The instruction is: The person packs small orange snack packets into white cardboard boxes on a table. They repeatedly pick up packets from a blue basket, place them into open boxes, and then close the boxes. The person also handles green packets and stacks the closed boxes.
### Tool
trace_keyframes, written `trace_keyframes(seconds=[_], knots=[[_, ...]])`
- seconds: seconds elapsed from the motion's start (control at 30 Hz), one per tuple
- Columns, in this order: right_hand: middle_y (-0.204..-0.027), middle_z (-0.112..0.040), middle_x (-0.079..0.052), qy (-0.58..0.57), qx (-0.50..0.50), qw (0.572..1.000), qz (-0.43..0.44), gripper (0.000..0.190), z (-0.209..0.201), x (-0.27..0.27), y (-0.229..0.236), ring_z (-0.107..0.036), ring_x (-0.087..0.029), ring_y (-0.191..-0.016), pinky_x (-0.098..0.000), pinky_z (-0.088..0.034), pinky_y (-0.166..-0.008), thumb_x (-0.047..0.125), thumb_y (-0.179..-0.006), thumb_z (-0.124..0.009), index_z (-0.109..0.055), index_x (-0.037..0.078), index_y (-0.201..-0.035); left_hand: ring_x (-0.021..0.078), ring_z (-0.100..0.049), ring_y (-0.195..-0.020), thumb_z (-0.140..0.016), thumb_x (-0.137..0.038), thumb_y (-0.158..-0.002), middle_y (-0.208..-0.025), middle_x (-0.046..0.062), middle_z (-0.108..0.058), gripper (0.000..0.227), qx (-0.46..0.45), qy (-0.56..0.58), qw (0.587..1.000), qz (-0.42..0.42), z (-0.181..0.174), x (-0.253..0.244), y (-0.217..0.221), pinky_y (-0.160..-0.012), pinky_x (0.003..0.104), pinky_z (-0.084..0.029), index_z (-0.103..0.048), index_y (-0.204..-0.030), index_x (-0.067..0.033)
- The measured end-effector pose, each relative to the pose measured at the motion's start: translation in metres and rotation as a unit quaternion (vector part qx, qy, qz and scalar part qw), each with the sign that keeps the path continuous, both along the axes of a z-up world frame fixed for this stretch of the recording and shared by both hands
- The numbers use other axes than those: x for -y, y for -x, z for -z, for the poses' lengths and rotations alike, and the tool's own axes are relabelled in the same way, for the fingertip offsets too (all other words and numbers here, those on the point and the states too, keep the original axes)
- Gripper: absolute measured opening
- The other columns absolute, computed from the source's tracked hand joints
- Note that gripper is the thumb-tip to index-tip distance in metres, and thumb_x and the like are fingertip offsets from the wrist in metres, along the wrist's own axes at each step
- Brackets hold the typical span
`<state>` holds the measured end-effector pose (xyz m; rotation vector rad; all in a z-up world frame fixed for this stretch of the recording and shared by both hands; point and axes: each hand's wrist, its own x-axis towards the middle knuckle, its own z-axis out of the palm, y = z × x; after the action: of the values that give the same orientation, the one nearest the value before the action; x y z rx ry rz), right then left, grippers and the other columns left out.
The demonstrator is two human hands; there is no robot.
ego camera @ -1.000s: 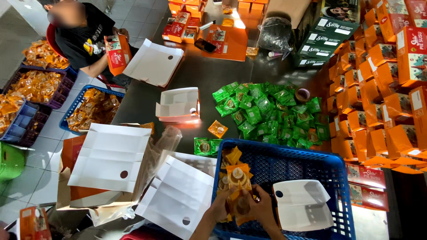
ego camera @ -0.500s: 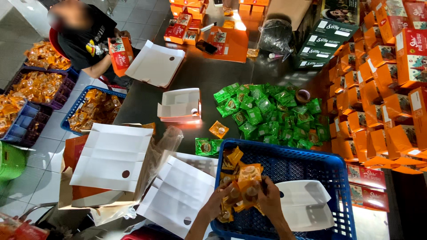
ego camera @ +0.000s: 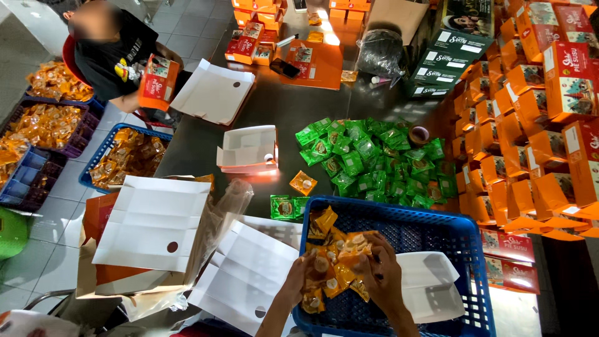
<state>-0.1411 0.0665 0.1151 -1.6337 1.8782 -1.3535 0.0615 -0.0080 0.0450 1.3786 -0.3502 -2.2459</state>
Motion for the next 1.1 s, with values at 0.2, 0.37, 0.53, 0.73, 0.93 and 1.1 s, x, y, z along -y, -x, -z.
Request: trace_keyframes(seconds=[0.2, 0.37, 0.53, 0.73, 0.93, 1.1], knots=[[-0.121, -0.073, -0.009, -0.032, 0.095, 0.993, 0.057, 0.021, 0.001, -0.003, -0.003, -0.070, -0.021, -0.117, -0.0325, -0.064, -0.083, 0.024, -0.100, -0.062, -0.071, 0.005, -0.102, 0.0346, -0.076, -0.106, -0.061, -0.048, -0.095, -0.122, 0.021, -0.078, 0.057, 0.049, -0.037, 0.997, -0.056, -0.025, 0.007, 0.005, -0.084, 0.041, -0.062, -0.068, -0.130, -0.0032], [-0.113, -0.077, -0.010, -0.045, 0.078, 0.991, 0.098, 0.020, 0.001, -0.001, 0.003, -0.068, -0.020, -0.109, -0.0353, -0.053, -0.092, 0.023, -0.099, -0.066, -0.071, 0.006, -0.090, 0.0389, -0.069, -0.125, -0.037, -0.059, -0.098, -0.137, 0.025, -0.072, 0.080, -0.070, 0.023, 0.995, -0.060, -0.025, 0.006, -0.001, -0.107, 0.047, -0.055, -0.065, -0.139, 0.0032], [-0.118, -0.074, -0.005, -0.047, 0.007, 0.992, 0.121, 0.012, -0.002, -0.002, 0.010, -0.068, -0.017, -0.093, -0.0323, -0.053, -0.076, 0.015, -0.096, -0.069, -0.074, 0.008, -0.103, 0.0398, -0.056, -0.136, -0.042, -0.049, -0.104, -0.152, 0.020, -0.059, 0.060, -0.208, -0.036, 0.958, -0.196, -0.006, 0.009, 0.007, -0.108, 0.056, -0.048, -0.056, -0.148, -0.0101], [-0.122, -0.069, -0.021, 0.076, -0.026, 0.989, 0.123, 0.017, -0.017, 0.012, 0.015, -0.067, -0.040, -0.116, -0.0469, -0.051, -0.099, 0.005, -0.098, -0.078, -0.073, -0.005, -0.109, 0.0369, -0.065, -0.126, -0.058, -0.038, -0.100, -0.141, 0.020, -0.065, 0.051, -0.304, -0.074, 0.903, -0.294, -0.039, 0.005, 0.013, -0.105, 0.049, -0.053, -0.065, -0.136, -0.0020], [-0.130, -0.054, -0.009, 0.056, 0.002, 0.981, 0.184, 0.008, -0.025, 0.015, 0.007, -0.051, -0.027, -0.116, -0.0425, -0.041, -0.110, 0.006, -0.100, -0.081, -0.075, 0.002, -0.099, 0.0312, -0.072, -0.108, -0.060, -0.033, -0.090, -0.122, 0.016, -0.071, 0.039, -0.314, -0.073, 0.896, -0.307, -0.073, -0.007, 0.016, -0.082, 0.039, -0.061, -0.068, -0.114, -0.0036], [-0.104, -0.048, -0.002, 0.043, 0.048, 0.980, 0.189, 0.010, -0.012, 0.023, 0.007, -0.047, -0.013, -0.084, -0.0285, -0.046, -0.079, 0.010, -0.098, -0.086, -0.077, 0.007, -0.095, 0.0336, -0.071, -0.107, -0.062, -0.029, -0.086, -0.120, 0.018, -0.072, 0.038, -0.291, -0.098, 0.888, -0.344, -0.063, -0.007, 0.019, -0.088, 0.043, -0.059, -0.071, -0.112, -0.0041]])
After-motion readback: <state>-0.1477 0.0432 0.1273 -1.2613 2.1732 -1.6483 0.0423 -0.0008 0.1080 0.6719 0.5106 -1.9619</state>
